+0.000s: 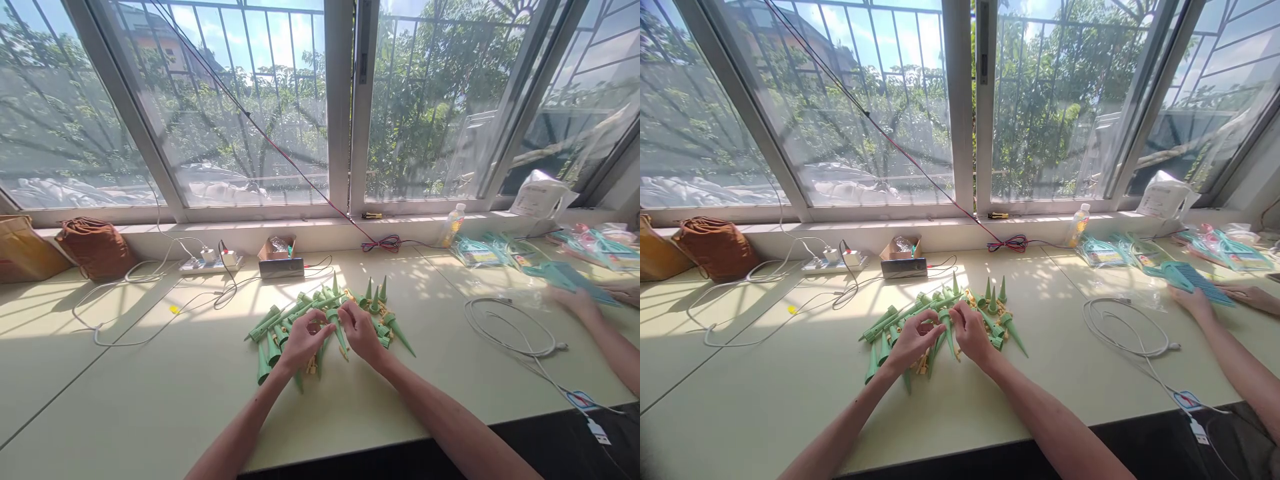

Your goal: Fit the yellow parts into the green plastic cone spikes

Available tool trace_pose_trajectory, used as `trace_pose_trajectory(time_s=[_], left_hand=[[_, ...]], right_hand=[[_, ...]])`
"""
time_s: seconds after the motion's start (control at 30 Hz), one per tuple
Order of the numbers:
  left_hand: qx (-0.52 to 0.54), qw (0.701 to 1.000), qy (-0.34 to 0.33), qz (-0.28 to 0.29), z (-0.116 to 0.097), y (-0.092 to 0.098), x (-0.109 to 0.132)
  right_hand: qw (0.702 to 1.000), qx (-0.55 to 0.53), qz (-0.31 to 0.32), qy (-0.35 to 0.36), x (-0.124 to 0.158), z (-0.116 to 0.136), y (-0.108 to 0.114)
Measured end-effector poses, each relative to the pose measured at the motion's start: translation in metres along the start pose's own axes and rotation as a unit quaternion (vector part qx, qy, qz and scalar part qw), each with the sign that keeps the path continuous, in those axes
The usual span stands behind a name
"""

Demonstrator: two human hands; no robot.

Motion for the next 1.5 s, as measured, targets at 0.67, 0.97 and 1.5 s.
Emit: trace_pose_trajectory(time_s=[0.67,0.97,1.5], left_hand=[[-0.055,0.996,-0.067,-0.018,0.001,0.001,0.001],[-0.106,0.987,-0.118,-0.029,-0.003,0.001,0.002],[-0.165,0.964,-0.204,-0.037,-0.009,0.000,0.006]], right_hand=[[0.999,-0.039,-0.006,-0.022,0.001,-0.005,-0.001],[0.998,-0.049,-0.002,-0.043,0.002,-0.007,-0.002],[0.996,-0.071,0.013,-0.058,0.001,-0.012,-0.005]])
Point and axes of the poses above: each hand's wrist, its own x-axis away from the middle knuckle, its own y-axis out of the back of the hand, z = x × y, the point moved 8 cm from there along -x, towards the middle knuckle, and after that the axes turned 4 degrees about x, right-handed, at the moved point
